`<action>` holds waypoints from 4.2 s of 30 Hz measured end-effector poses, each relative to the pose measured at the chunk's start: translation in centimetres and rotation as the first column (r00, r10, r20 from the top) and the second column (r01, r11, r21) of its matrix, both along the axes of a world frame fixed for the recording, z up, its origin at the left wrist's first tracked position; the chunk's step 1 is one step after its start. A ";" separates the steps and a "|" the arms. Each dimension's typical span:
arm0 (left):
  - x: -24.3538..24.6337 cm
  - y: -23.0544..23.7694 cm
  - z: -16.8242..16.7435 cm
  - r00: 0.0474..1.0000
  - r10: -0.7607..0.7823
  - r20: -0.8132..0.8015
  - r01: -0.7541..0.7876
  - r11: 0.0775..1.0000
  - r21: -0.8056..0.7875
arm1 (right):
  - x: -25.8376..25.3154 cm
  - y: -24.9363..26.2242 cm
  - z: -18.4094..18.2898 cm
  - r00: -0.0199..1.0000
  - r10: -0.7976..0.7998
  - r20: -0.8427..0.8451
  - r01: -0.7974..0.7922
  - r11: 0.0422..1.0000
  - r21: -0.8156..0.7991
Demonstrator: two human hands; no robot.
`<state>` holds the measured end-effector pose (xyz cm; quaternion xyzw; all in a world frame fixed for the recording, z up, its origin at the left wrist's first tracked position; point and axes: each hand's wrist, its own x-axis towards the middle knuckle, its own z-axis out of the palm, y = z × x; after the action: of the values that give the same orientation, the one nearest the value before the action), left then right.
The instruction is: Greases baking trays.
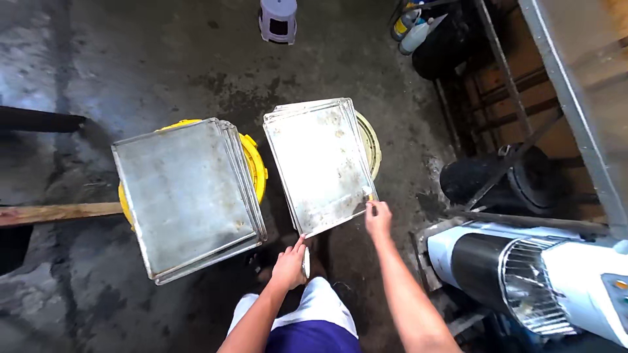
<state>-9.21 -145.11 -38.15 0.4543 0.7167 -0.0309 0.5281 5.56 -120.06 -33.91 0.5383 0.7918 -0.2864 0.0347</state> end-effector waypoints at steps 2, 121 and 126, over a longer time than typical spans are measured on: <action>0.0 0.2 -0.1 1.000 -0.004 -0.001 0.004 1.000 -0.030 | -4.8 -5.9 -0.3 0.982 0.184 0.041 -0.176 0.974 -0.146; -0.6 0.8 -0.4 1.000 0.008 -0.017 -0.007 0.999 0.054 | -5.7 -10.0 -0.8 0.947 0.269 -0.176 -0.305 0.925 -0.226; -0.5 1.3 -0.1 0.999 0.032 -0.037 -0.033 0.999 -0.020 | 1.0 1.1 -0.4 0.959 0.009 -0.283 -0.037 0.995 -0.094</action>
<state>-9.74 -143.77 -38.21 0.4366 0.7333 -0.0381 0.5198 6.54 -118.96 -34.34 0.4806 0.7797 -0.3983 -0.0486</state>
